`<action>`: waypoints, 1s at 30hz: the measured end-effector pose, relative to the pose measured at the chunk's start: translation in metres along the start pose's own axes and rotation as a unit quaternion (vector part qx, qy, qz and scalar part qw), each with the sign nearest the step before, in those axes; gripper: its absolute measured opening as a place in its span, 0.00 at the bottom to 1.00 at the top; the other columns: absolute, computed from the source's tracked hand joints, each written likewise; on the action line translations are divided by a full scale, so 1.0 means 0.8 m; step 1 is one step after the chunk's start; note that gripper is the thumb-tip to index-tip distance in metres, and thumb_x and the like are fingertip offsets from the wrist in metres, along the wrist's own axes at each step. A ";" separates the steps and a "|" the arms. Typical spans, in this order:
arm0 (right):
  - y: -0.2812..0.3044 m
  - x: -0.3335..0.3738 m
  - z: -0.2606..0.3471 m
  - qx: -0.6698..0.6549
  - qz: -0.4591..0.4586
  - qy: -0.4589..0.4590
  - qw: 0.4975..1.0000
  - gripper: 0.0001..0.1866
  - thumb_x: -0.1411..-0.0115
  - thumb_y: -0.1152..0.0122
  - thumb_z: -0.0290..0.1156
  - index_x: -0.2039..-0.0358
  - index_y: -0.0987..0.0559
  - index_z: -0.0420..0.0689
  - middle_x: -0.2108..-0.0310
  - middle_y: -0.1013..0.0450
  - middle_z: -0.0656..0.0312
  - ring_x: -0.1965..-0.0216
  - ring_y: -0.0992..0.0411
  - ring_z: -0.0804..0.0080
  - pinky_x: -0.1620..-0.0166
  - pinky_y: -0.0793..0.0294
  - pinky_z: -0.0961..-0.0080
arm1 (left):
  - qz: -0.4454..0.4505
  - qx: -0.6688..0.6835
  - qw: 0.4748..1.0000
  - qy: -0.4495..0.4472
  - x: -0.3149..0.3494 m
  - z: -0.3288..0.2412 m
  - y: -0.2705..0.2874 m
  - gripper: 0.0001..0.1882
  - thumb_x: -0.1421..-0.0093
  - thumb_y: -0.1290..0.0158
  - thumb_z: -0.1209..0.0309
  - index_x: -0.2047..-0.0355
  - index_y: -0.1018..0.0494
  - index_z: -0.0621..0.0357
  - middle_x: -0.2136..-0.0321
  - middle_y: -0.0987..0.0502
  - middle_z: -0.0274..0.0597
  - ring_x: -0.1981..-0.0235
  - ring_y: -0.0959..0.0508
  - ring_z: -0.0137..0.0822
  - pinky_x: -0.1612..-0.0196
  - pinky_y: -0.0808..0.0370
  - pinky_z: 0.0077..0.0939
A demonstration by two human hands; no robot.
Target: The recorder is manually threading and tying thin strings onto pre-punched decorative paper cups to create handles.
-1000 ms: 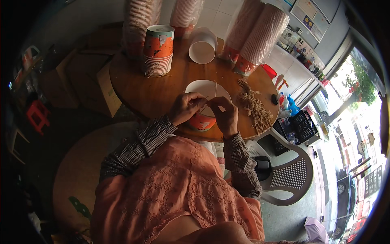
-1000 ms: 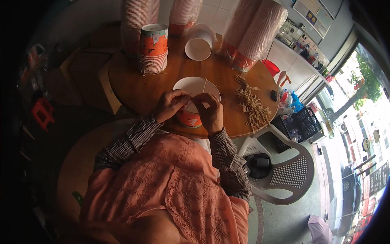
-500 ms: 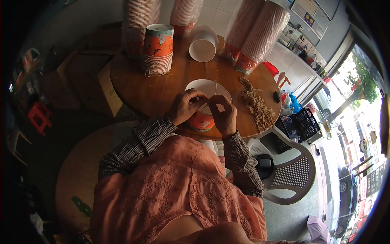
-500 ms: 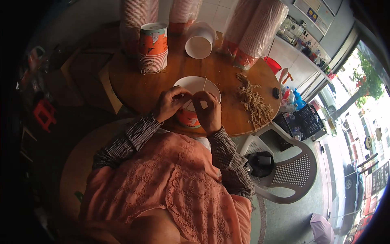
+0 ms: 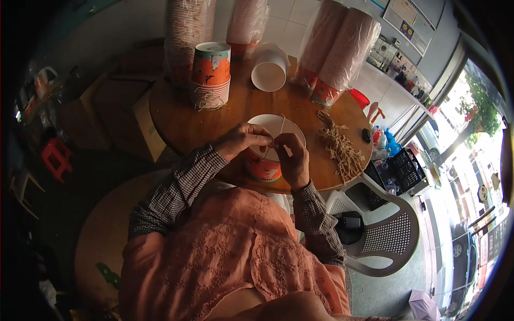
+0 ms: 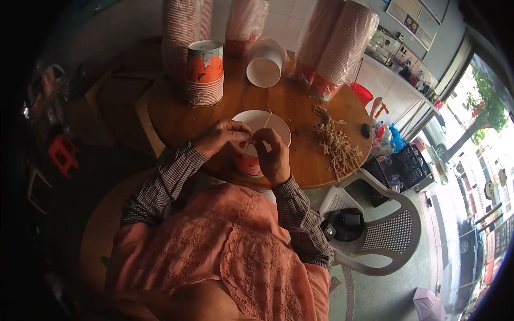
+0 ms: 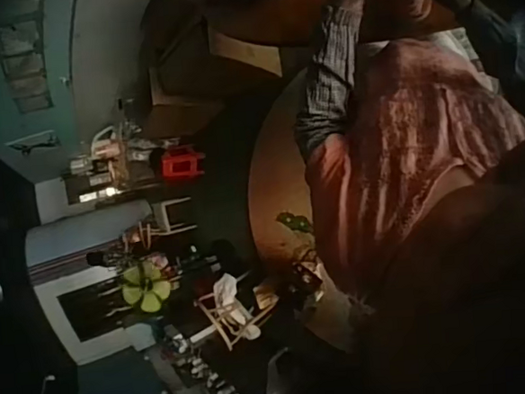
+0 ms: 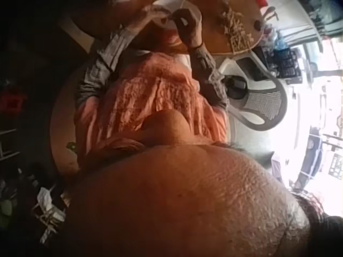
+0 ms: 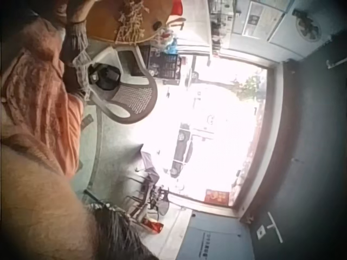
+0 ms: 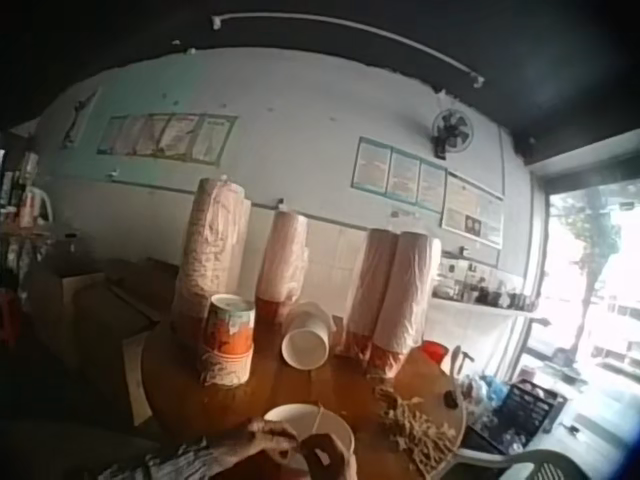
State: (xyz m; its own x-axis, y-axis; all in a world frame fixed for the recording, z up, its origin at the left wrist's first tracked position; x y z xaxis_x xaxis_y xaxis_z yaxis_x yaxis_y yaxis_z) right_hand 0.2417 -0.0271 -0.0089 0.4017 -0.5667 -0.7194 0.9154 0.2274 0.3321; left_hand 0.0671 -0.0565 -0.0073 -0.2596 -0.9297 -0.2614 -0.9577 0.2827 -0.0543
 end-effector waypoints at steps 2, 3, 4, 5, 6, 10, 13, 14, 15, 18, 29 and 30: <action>-0.001 0.002 -0.008 -0.005 0.008 0.004 1.000 0.07 0.44 0.41 0.20 0.64 0.25 0.39 0.68 0.25 0.60 0.63 0.25 0.74 0.57 0.27 0.78 | -0.006 0.035 0.999 0.012 -0.001 0.000 0.001 0.08 0.42 0.47 0.70 0.68 0.24 0.62 0.71 0.22 0.33 0.68 0.27 0.24 0.58 0.32 0.19; -0.002 0.003 -0.008 -0.006 0.006 0.004 1.000 0.07 0.44 0.41 0.20 0.64 0.25 0.39 0.68 0.25 0.60 0.63 0.25 0.74 0.57 0.27 0.78 | -0.006 0.034 0.999 0.012 -0.001 0.000 0.001 0.08 0.42 0.47 0.70 0.68 0.24 0.62 0.71 0.22 0.33 0.68 0.27 0.24 0.58 0.32 0.19; -0.001 0.003 -0.007 -0.026 0.001 0.015 1.000 0.07 0.44 0.41 0.19 0.64 0.25 0.39 0.68 0.25 0.61 0.63 0.25 0.74 0.56 0.28 0.78 | -0.013 0.038 0.999 0.015 -0.002 0.001 0.001 0.08 0.42 0.47 0.70 0.68 0.23 0.62 0.70 0.22 0.33 0.68 0.27 0.24 0.58 0.32 0.19; -0.001 0.003 -0.005 -0.045 -0.005 0.025 0.999 0.06 0.44 0.42 0.19 0.64 0.25 0.39 0.68 0.25 0.61 0.64 0.25 0.74 0.56 0.28 0.78 | -0.020 0.042 0.999 0.017 -0.003 0.001 0.001 0.08 0.42 0.47 0.70 0.68 0.23 0.62 0.70 0.22 0.33 0.69 0.27 0.24 0.58 0.32 0.19; -0.001 0.002 -0.003 -0.045 -0.005 0.026 0.999 0.06 0.44 0.42 0.19 0.64 0.25 0.39 0.68 0.25 0.61 0.64 0.25 0.74 0.56 0.28 0.78 | -0.020 0.041 0.999 0.017 -0.003 0.001 0.001 0.08 0.42 0.47 0.70 0.68 0.23 0.62 0.70 0.22 0.33 0.69 0.27 0.24 0.58 0.32 0.19; 0.003 -0.001 -0.003 0.023 -0.006 0.077 0.997 0.02 0.44 0.42 0.20 0.69 0.24 0.40 0.70 0.24 0.61 0.66 0.24 0.69 0.56 0.28 0.74 | -0.016 0.003 1.000 0.007 0.000 0.000 -0.003 0.08 0.41 0.46 0.69 0.68 0.23 0.62 0.71 0.22 0.32 0.69 0.27 0.22 0.59 0.32 0.18; 0.001 0.001 -0.011 -0.005 -0.011 0.036 0.999 0.03 0.43 0.44 0.19 0.67 0.24 0.38 0.70 0.24 0.61 0.67 0.24 0.72 0.57 0.27 0.76 | -0.048 -0.053 0.997 -0.029 0.006 0.008 -0.008 0.08 0.41 0.46 0.69 0.66 0.24 0.61 0.71 0.23 0.31 0.69 0.27 0.21 0.61 0.30 0.17; 0.000 0.004 -0.014 -0.063 -0.016 -0.015 0.998 0.04 0.41 0.47 0.18 0.65 0.25 0.36 0.69 0.25 0.61 0.66 0.25 0.74 0.57 0.27 0.77 | -0.076 -0.085 0.992 -0.052 0.009 0.010 -0.011 0.08 0.40 0.46 0.69 0.66 0.24 0.61 0.71 0.23 0.31 0.69 0.28 0.20 0.61 0.29 0.16; 0.001 0.005 -0.017 -0.064 -0.016 -0.018 0.998 0.04 0.41 0.47 0.18 0.65 0.25 0.36 0.69 0.25 0.61 0.66 0.25 0.74 0.57 0.27 0.77 | -0.076 -0.084 0.992 -0.050 0.012 0.013 -0.015 0.08 0.40 0.46 0.69 0.66 0.24 0.61 0.71 0.23 0.31 0.69 0.28 0.20 0.61 0.29 0.16; 0.007 0.004 -0.019 -0.067 -0.022 -0.022 0.997 0.04 0.44 0.44 0.20 0.67 0.24 0.40 0.70 0.24 0.59 0.68 0.24 0.70 0.61 0.27 0.77 | -0.086 -0.104 0.990 -0.046 0.016 0.010 -0.025 0.08 0.40 0.46 0.70 0.64 0.25 0.61 0.70 0.23 0.31 0.69 0.27 0.20 0.63 0.27 0.16; 0.003 -0.002 -0.001 0.036 0.022 0.066 0.997 0.05 0.47 0.41 0.20 0.69 0.23 0.42 0.71 0.23 0.64 0.65 0.25 0.70 0.48 0.34 0.72 | -0.102 -0.090 0.991 0.002 0.015 0.006 -0.013 0.08 0.40 0.46 0.70 0.63 0.25 0.61 0.71 0.25 0.32 0.70 0.26 0.21 0.68 0.24 0.16; 0.003 -0.003 -0.003 0.037 0.018 0.057 0.998 0.04 0.47 0.41 0.20 0.70 0.23 0.42 0.72 0.23 0.65 0.66 0.25 0.71 0.47 0.35 0.71 | -0.102 -0.090 0.991 0.003 0.016 0.006 -0.015 0.08 0.40 0.46 0.70 0.63 0.25 0.61 0.71 0.25 0.32 0.70 0.26 0.21 0.68 0.24 0.16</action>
State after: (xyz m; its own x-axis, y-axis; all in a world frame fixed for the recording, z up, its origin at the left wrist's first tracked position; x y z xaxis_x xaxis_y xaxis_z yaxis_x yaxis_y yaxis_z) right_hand 0.2432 -0.0232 -0.0081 0.4386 -0.4652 -0.7689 0.8976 0.1838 0.4008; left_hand 0.0759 -0.0706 -0.0146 -0.0577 -0.9645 -0.2575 -0.9969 0.0418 0.0668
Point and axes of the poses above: each hand's wrist, its own x-axis away from the middle knuckle, its own y-axis out of the back of the hand, z = x × y, the point moved 2 cm from there along -x, towards the middle knuckle
